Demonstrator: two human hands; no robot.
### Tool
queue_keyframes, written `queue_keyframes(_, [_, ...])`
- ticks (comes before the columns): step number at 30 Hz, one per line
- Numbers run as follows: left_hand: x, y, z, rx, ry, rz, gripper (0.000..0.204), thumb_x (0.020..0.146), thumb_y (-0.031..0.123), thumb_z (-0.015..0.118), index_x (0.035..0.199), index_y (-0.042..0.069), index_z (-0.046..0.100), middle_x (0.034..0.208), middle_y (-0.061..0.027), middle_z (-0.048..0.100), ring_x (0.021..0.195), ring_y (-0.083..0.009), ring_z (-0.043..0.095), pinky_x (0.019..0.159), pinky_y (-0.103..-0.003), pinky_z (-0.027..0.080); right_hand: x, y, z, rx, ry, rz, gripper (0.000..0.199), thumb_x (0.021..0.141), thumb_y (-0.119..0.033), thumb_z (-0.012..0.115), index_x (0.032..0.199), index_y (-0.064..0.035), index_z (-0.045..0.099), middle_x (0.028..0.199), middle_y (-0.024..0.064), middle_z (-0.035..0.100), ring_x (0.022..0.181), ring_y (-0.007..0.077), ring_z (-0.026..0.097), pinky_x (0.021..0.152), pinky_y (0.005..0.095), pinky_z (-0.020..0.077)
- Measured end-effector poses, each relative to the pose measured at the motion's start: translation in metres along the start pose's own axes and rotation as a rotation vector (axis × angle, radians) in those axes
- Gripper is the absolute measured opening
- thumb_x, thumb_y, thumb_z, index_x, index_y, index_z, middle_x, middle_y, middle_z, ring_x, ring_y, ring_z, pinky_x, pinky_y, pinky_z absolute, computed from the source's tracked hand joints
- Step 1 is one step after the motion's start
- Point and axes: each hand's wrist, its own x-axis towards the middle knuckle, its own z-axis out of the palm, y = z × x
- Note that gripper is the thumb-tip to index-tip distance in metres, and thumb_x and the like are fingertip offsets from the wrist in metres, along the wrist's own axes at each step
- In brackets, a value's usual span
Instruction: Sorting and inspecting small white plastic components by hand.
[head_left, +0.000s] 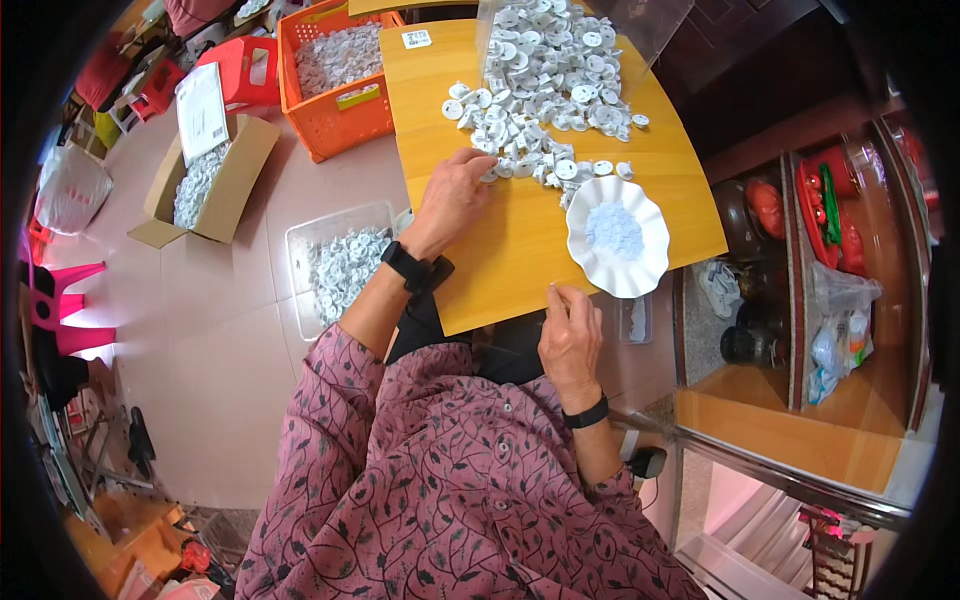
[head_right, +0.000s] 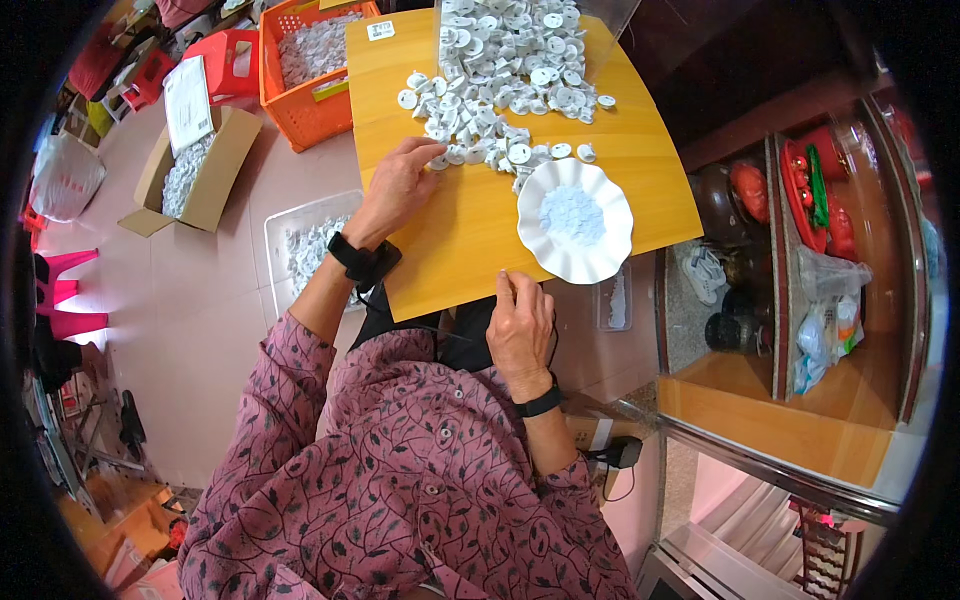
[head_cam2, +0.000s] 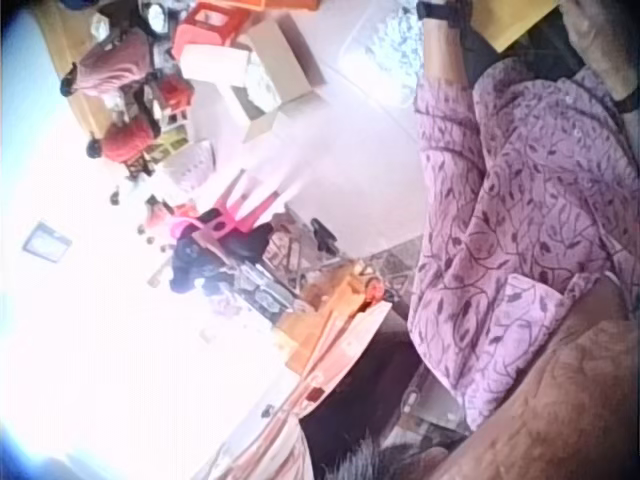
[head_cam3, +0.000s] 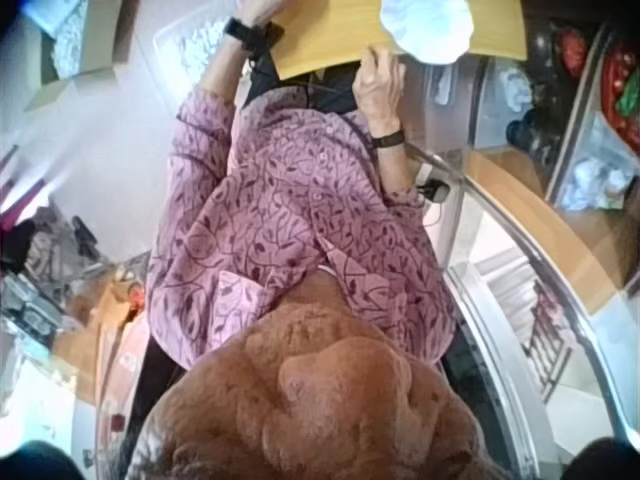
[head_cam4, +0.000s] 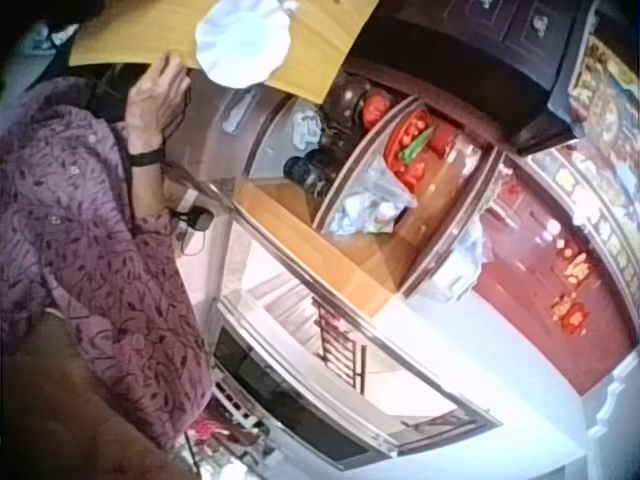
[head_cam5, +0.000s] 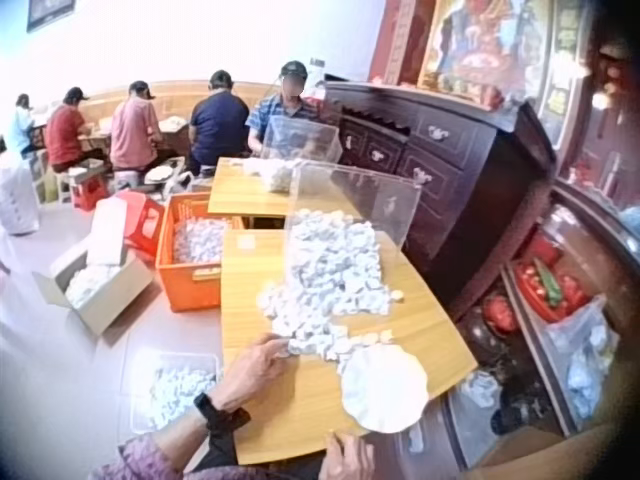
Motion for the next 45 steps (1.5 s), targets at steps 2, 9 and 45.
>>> queue_keyframes(2, [0.003, -0.001, 0.000, 0.083, -0.026, 0.078, 0.035, 0.080, 0.002, 0.066, 0.115, 0.001, 0.065, 0.107, -0.0206, 0.064, 0.096, -0.0366, 0.063, 0.083, -0.040, 0.052, -0.001, -0.001, 0.005, 0.043, 0.057, -0.054, 0.028, 0.082, -0.001, 0.067, 0.110, 0.0010, 0.067, 0.105, 0.0129, 0.060, 0.091, 0.0306, 0.060, 0.078, 0.0398, 0.0476])
queue_keyframes(9, [-0.002, 0.011, 0.005, 0.104, -0.082, 0.023, 0.019, 0.076, 0.004, 0.070, 0.092, -0.001, 0.061, 0.090, -0.0182, 0.062, 0.082, -0.0373, 0.062, 0.071, -0.042, 0.050, 0.000, 0.006, 0.001, 0.090, 0.125, -0.098, 0.016, 0.079, 0.002, 0.070, 0.095, 0.0001, 0.069, 0.094, 0.0096, 0.061, 0.082, 0.0285, 0.061, 0.071, 0.0372, 0.0485])
queue_keyframes(45, [-0.109, 0.057, 0.017, -1.903, -0.251, -0.611, 0.034, 0.097, 0.007, 0.060, 0.130, -0.001, 0.057, 0.114, -0.0082, 0.064, 0.099, -0.0148, 0.062, 0.080, -0.026, 0.055, 0.035, -0.041, -0.024, 1.219, 0.153, 0.455, 0.009, 0.092, -0.006, 0.067, 0.097, 0.0012, 0.064, 0.112, 0.0078, 0.057, 0.098, 0.0113, 0.056, 0.085, 0.0251, 0.0471])
